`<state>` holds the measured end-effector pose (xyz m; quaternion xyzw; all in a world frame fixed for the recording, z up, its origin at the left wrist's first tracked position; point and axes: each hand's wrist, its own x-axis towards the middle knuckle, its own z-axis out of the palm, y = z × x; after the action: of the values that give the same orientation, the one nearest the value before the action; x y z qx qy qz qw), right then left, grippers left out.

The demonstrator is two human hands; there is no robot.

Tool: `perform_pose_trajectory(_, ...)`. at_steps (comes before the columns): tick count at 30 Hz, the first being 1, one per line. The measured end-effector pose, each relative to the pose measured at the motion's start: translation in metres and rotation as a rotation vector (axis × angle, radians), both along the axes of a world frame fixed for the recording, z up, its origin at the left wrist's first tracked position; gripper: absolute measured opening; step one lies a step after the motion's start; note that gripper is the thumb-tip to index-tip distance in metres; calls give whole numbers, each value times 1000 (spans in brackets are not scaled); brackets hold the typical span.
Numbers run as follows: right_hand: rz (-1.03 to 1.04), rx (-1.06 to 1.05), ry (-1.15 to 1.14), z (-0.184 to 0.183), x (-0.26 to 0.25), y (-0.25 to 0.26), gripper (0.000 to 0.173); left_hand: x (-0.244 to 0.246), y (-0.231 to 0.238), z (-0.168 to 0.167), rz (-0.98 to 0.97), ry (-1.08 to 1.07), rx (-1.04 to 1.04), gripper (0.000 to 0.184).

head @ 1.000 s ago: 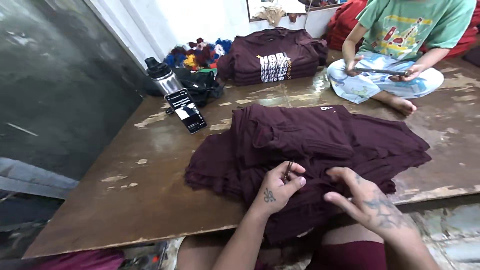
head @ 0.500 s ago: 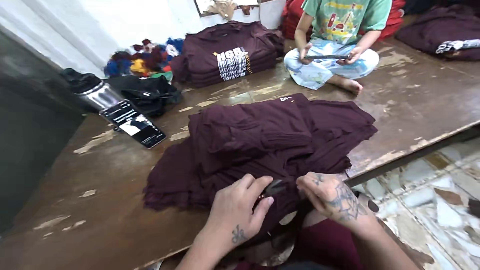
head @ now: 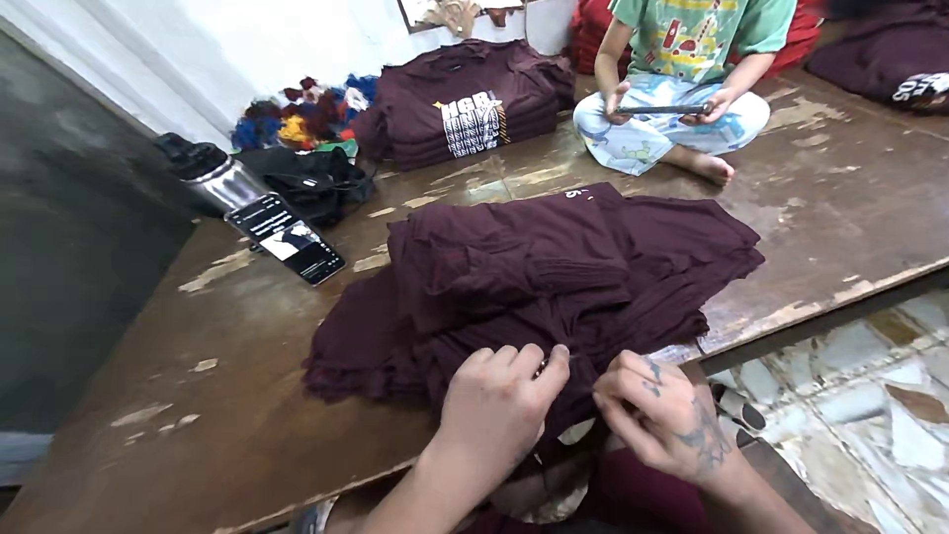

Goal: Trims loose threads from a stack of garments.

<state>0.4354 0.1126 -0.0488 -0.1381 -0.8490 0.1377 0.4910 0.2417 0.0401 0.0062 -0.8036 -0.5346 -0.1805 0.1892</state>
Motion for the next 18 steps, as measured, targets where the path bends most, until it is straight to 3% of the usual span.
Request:
perform_pose_trajectory(2,143,-11,-18,-3,5,-5,22,-8,-1,-1,50,-117,-40,27)
perform_pose_trajectory(5,240,-62,-169,-16,23,-10,46,-26,-10,-3,130,-652,-195,39)
perform_pose_trajectory(7,182,-90,-193,-18,29,-2,46,-36,-13,-11,151,-1067,-263,48)
perform_pose_trajectory(8,143,-85,-177,-17,29,5,40,-40,-15,-15,176,-1150,-311,50)
perform_pose_trajectory(10,106,-93,-135,-10,25,16,34,-45,-21,-16,241,-979,-474,49)
perform_pose_trajectory(12,109,-66,-105,-3,17,19,34,-56,-24,-4,187,-676,-701,31)
perform_pose_trajectory(13,130,-42,-95,2,12,16,32,-63,-26,5,162,-590,-699,23)
perform_pose_trajectory(14,163,-11,-88,6,5,12,28,-71,-29,16,214,-620,-537,17)
perform_pose_trajectory(16,259,66,-97,9,-16,4,20,-83,-26,27,375,-1030,170,11)
perform_pose_trajectory(17,305,108,-109,11,-29,2,19,-85,-16,35,333,-1201,524,7)
perform_pose_trajectory(18,328,151,-117,15,-42,2,20,-82,-6,46,231,-1282,714,9)
